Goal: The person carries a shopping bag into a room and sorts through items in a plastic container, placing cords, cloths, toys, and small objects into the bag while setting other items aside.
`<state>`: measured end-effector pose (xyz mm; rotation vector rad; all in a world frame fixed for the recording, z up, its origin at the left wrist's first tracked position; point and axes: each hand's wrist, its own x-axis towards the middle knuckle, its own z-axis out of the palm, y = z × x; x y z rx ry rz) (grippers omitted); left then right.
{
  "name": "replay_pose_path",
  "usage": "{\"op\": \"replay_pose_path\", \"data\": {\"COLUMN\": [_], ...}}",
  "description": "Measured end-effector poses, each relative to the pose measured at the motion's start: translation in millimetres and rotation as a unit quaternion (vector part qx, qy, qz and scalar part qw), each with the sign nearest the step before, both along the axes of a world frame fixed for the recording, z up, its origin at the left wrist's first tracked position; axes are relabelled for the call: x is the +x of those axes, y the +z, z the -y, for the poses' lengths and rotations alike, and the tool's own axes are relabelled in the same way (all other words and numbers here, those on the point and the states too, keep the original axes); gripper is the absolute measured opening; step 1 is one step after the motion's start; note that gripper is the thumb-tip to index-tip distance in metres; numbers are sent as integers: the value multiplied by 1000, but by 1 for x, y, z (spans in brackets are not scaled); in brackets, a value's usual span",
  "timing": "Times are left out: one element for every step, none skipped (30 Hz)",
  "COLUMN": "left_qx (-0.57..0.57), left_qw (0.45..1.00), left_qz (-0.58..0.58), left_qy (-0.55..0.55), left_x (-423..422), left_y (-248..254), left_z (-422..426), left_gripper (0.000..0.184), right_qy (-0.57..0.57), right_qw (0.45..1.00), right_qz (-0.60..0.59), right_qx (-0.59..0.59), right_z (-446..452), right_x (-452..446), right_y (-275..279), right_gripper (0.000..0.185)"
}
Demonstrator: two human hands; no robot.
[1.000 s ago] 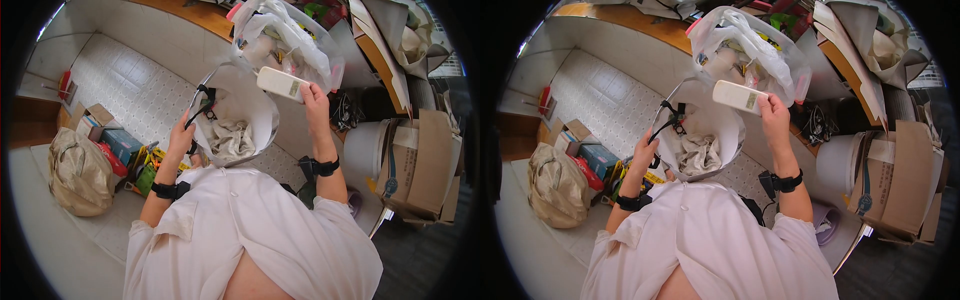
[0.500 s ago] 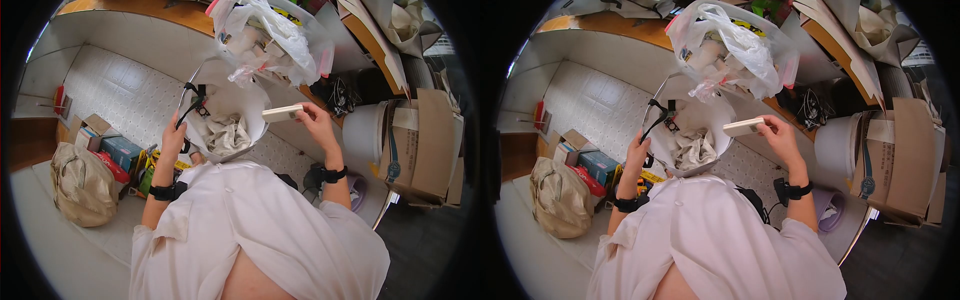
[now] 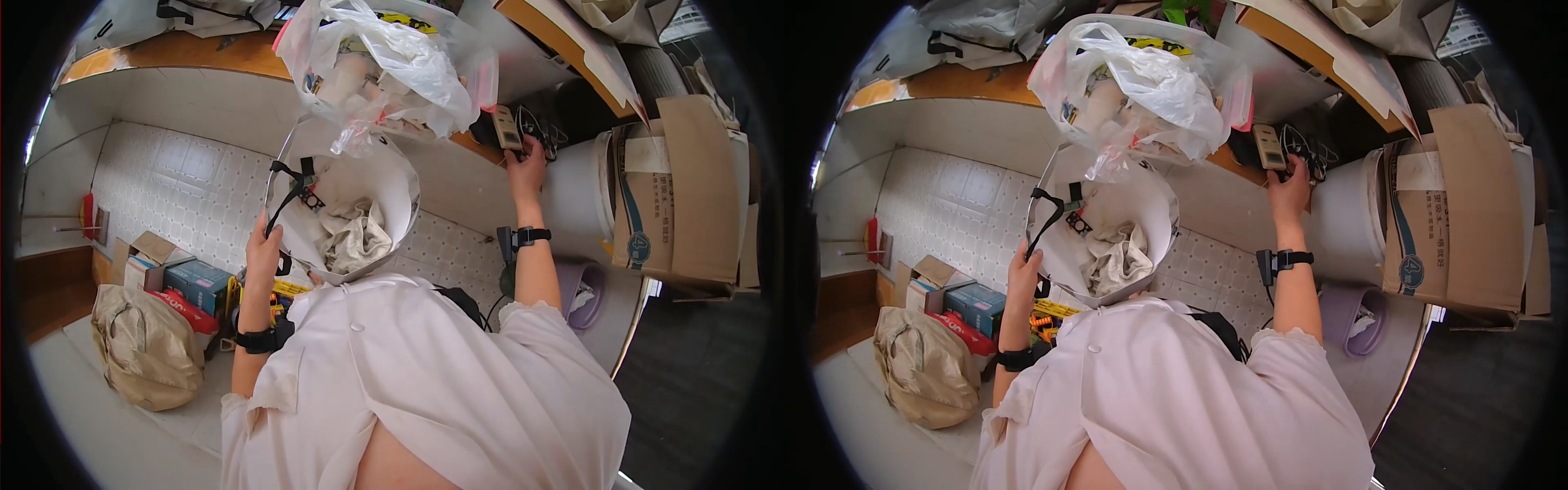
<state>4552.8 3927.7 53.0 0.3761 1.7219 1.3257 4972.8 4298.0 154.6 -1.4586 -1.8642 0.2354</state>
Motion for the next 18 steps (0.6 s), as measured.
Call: {"op": "replay_pose_path", "data": {"left_qx": [25, 49, 48, 32, 17, 15, 6, -3, 3, 2, 0, -1, -1, -4, -7, -7, 3, 12], "left_qw": [1000, 999, 999, 999, 999, 999, 1000, 1000, 1000, 1000, 1000, 1000, 999, 999, 999, 999, 999, 999], "left_qz": [-2, -4, -5, 6, 16, 15, 7, 0, 8, 9, 7, 4, 4, -12, -27, -28, -18, -8], "left_qy": [9, 20, 25, 25, 28, 39, 29, 17, 22, 28, 29, 31, 35, 31, 27, 30, 30, 31], "left_x": [-1, -2, 0, 2, 3, 3, 4, 5, 5, 6, 6, 6, 6, 5, 4, 4, 4, 4], "left_y": [-12, -23, -18, -13, -9, -3, 3, 7, 8, 8, 7, 6, 5, 4, 3, 5, 7, 8], "left_z": [1, 3, 3, 2, 2, 2, 1, 1, 1, 0, 0, 0, 1, 1, 1, 2, 3, 3], "left_gripper": [55, 55, 55, 56, 56, 56, 57, 57, 58, 58, 59, 59, 59, 59, 60, 60, 60, 60], "right_qy": [0, -4, -6, 3, -1, -5, 7, 15, 78, 140, 215, 289, 340, 390, 393, 416, 437, 440], "right_qw": [1000, 1000, 1000, 1000, 999, 997, 994, 994, 993, 987, 976, 957, 939, 916, 914, 900, 885, 883], "right_qz": [0, 11, 22, 21, -15, -52, -88, -88, -80, -72, -42, -11, 26, 63, 63, 99, 134, 132], "right_qx": [-1, 8, 16, 15, 36, 55, 65, 61, 23, -13, 3, 19, 47, 75, 76, 84, 92, 93], "right_z": [2, 4, 5, 8, 12, 18, 33, 52, 72, 88, 101, 112, 118, 119, 117, 114, 106, 93], "right_x": [0, 0, -3, -7, -12, -19, -40, -60, -78, -98, -120, -140, -160, -178, -193, -208, -220, -229], "right_y": [-1, -1, 0, 0, 1, 5, 17, 31, 45, 56, 65, 70, 73, 74, 77, 79, 79, 79], "right_gripper": [48, 47, 47, 47, 45, 44, 32, 32, 26, 20, 17, 14, 16, 18, 18, 20, 23, 23]}}
